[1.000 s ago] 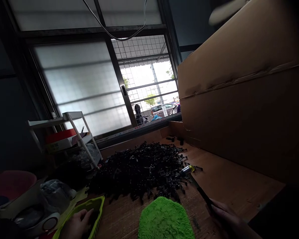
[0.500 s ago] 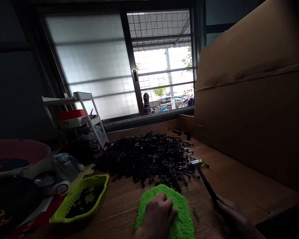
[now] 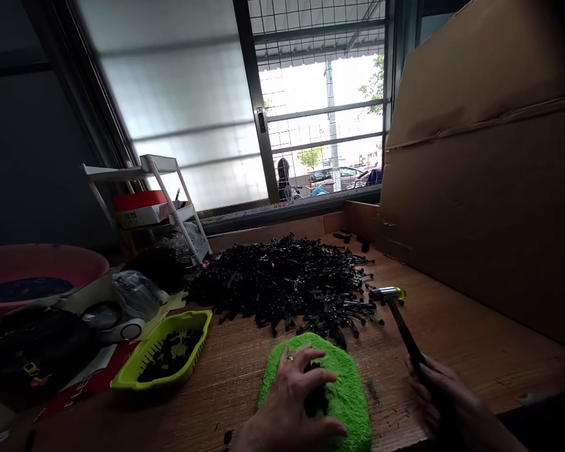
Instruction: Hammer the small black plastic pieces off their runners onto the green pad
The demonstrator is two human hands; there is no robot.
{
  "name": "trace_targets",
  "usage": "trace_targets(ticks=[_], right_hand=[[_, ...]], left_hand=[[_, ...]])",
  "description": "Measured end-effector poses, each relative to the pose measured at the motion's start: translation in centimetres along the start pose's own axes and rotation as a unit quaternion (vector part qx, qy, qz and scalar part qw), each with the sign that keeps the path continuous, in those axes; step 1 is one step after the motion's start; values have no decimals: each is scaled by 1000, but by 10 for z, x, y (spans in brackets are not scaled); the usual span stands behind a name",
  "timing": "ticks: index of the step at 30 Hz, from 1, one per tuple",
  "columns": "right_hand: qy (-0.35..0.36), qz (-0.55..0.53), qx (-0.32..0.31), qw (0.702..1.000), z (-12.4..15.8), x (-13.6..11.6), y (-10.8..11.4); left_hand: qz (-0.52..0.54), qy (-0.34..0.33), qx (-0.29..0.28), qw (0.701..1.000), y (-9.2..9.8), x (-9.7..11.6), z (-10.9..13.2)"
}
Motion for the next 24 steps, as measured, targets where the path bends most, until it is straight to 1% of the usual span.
trace_targets(ticks=[2, 3, 5, 7, 8, 9, 10, 13, 15, 18, 21, 24], right_hand=[[-3, -4, -2, 1000, 1, -2, -2], [-6, -8, -2, 1000, 1, -3, -2], [-12, -19, -2, 1000, 0, -3, -2], [-25, -28, 1, 999, -2, -1, 1], [-32, -32, 4, 999, -3, -1, 2], [-38, -35, 7, 999, -4, 0, 3], [-42, -38, 12, 998, -4, 0, 4], [-49, -44, 25, 998, -3, 0, 4], [-54, -44, 29, 997, -1, -1, 3], [-56, -44, 29, 997, 0, -2, 2], [-46, -40, 31, 998, 0, -2, -1], [-32, -32, 36, 998, 0, -4, -5]], left_hand=[[103, 34, 70, 992, 4, -7, 1], [162, 62, 112, 978, 6, -12, 2], [268, 135, 200, 933, 9, -26, 5], [327, 213, 273, 879, 9, -40, 10], [337, 243, 293, 861, 8, -46, 13], [336, 260, 298, 855, 7, -50, 17], [326, 266, 289, 860, 6, -53, 19], [260, 242, 232, 905, 4, -52, 25], [202, 236, 207, 928, 4, -48, 23], [123, 240, 173, 948, 8, -46, 14], [68, 210, 143, 965, 12, -48, 5], [55, 218, 156, 962, 14, -53, 5]])
Point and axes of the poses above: each hand's wrist, its own z-axis away from the middle knuckle, its own y-axis out of the back of the hand, x = y × z, the point moved 1 cm from there along -z, towards the middle knuckle, and after that the axes turned 3 degrees about y, right-handed, at the moved point
